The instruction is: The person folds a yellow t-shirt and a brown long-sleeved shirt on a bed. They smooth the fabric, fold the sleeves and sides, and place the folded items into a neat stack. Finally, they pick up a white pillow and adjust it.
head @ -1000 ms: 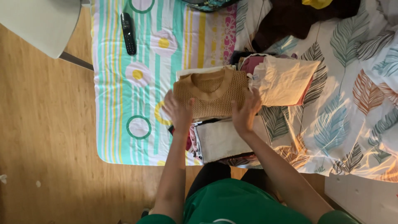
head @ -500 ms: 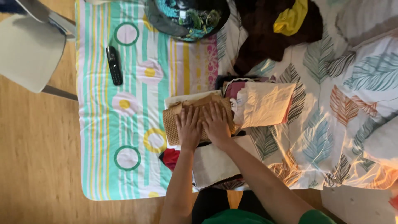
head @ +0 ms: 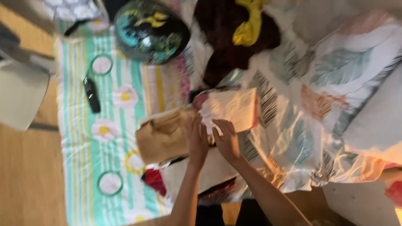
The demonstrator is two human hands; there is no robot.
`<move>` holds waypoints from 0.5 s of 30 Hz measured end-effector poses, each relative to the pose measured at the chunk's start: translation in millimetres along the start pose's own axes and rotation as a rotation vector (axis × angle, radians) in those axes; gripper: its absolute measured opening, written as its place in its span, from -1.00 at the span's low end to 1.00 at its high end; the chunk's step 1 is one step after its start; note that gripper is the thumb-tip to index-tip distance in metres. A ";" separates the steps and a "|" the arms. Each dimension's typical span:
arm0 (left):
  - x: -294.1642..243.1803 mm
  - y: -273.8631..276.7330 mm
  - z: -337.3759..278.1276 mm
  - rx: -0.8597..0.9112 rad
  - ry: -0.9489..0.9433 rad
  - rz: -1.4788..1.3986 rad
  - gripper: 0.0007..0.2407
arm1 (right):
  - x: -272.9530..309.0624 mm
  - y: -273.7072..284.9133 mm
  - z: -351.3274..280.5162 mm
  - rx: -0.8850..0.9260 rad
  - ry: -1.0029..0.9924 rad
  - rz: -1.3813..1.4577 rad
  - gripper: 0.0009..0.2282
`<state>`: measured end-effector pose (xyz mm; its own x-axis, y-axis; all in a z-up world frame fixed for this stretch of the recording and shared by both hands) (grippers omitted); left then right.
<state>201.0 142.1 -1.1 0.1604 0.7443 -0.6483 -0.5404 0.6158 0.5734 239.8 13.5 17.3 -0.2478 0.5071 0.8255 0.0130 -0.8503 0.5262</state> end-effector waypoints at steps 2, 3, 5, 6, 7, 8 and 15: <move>-30.3 -21.8 15.0 -0.017 -0.031 -0.055 -0.75 | -9.2 35.8 17.3 -0.019 -0.108 0.033 -0.79; -44.3 -35.2 22.4 -0.030 -0.043 -0.103 -0.77 | -17.3 53.2 27.0 -0.018 -0.222 0.069 -0.79; -73.0 -67.5 35.7 -0.025 -0.027 -0.145 -0.77 | -54.9 75.8 45.0 -0.079 -0.229 0.081 -0.81; -84.7 -82.0 41.3 -0.015 -0.006 -0.177 -0.78 | -73.6 84.5 52.8 -0.131 -0.240 0.101 -0.82; -96.7 -97.9 50.9 -0.013 -0.012 -0.181 -0.78 | -92.3 91.0 67.5 -0.139 -0.240 0.100 -0.82; -109.6 -114.5 57.1 -0.015 0.051 -0.263 -0.79 | -112.7 99.7 79.3 -0.154 -0.283 0.112 -0.81; -119.1 -256.3 90.0 -0.107 0.491 -0.677 -0.79 | -206.3 132.9 216.8 0.025 -0.324 0.193 -0.84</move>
<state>394.7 -81.2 -25.7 0.1141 0.0117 -0.9934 -0.5364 0.8424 -0.0517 502.7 -173.4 -38.8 0.0805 0.3598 0.9295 0.0543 -0.9328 0.3564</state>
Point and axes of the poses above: each hand's wrist, its own z-axis towards the middle knuckle, its own y-axis out of the back of the hand, x = y × z, the point moved 2 cm from there along z, towards the middle knuckle, and after that the axes turned 15 degrees about -y, right-handed, at the moved point
